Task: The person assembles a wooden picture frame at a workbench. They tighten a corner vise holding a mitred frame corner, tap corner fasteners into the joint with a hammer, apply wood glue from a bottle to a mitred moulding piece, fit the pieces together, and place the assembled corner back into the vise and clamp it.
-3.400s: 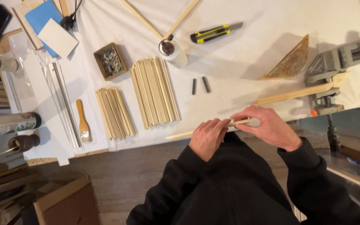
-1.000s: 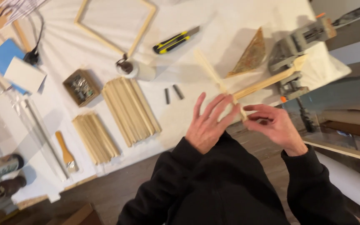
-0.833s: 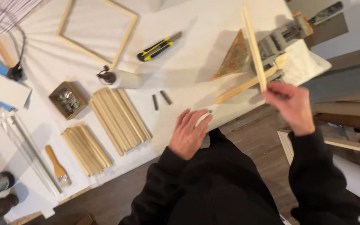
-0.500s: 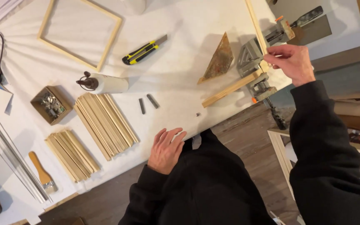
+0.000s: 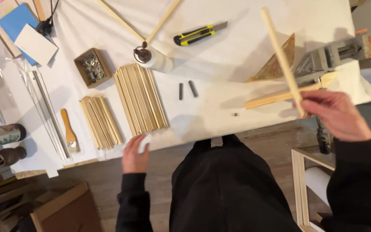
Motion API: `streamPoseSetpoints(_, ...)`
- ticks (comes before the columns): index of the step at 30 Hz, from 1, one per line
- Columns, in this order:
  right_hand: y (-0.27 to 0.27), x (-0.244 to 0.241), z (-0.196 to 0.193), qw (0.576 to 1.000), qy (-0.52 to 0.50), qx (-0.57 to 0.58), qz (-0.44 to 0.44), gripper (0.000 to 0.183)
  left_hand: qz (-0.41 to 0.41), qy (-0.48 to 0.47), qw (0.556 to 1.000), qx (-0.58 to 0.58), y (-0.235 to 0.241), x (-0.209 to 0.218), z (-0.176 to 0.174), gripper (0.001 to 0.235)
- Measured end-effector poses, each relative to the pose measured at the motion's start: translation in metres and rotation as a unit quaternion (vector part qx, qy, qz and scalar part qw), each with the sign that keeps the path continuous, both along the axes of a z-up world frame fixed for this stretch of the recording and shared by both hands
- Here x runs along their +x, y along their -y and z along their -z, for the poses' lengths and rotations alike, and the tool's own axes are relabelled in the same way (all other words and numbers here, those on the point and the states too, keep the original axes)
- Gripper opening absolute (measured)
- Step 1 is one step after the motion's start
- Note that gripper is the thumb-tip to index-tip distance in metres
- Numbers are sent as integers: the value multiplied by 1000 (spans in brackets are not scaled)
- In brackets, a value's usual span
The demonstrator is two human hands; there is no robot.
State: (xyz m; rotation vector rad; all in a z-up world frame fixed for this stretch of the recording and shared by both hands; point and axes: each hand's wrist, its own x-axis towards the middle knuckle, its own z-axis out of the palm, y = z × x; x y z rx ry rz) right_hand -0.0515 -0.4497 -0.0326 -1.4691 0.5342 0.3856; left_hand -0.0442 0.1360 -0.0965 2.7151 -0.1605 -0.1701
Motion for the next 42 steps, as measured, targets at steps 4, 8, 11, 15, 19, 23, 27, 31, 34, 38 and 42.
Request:
streamPoseSetpoints(4, -42, 0, -30, 996, -38, -57, -55, 35, -85, 15, 994, 68, -62, -6, 9, 36)
streamPoseSetpoints(8, -53, -10, 0, 949, -89, -186, -238, 30, -237, 44, 971, 2, -140, -23, 78, 39)
streamPoseSetpoints(11, -27, -71, 108, 959, -53, -129, -248, 41, -238, 80, 968, 11, -129, -1, 38, 28)
streamPoseSetpoints(15, -17, -91, 183, 946, -73, -116, -292, 42, -257, 84, 963, -4, -137, 36, 74, 10)
streamPoseSetpoints(19, -62, -84, 129, 940, -77, -173, -284, 41, -269, 19, 963, 15, -123, 90, 78, 12)
streamPoseSetpoints(23, -83, -72, 101, 925, -106, -179, -317, 44, -278, 55, 953, 103, -126, 107, 94, 38)
streamPoseSetpoints(27, -116, -65, 61, 938, -131, -179, -265, 35, -300, 38, 948, 96, -137, 111, 113, 36)
streamPoseSetpoints(31, -140, -50, 36, 933, -205, -165, -248, 34, -319, 55, 943, 81, -140, 118, 117, 27)
streamPoseSetpoints(34, -147, -44, 28, 934, -204, -161, -245, 35, -372, 22, 925, 79, -129, 120, 96, 24)
streamPoseSetpoints(38, -148, -40, 25, 943, -181, -133, -246, 36, -376, -6, 926, 48, -126, 125, 98, 10)
streamPoseSetpoints(42, -156, -29, 7, 933, -194, -138, -270, 35, -365, 74, 928, 23, -131, 118, 117, 15)
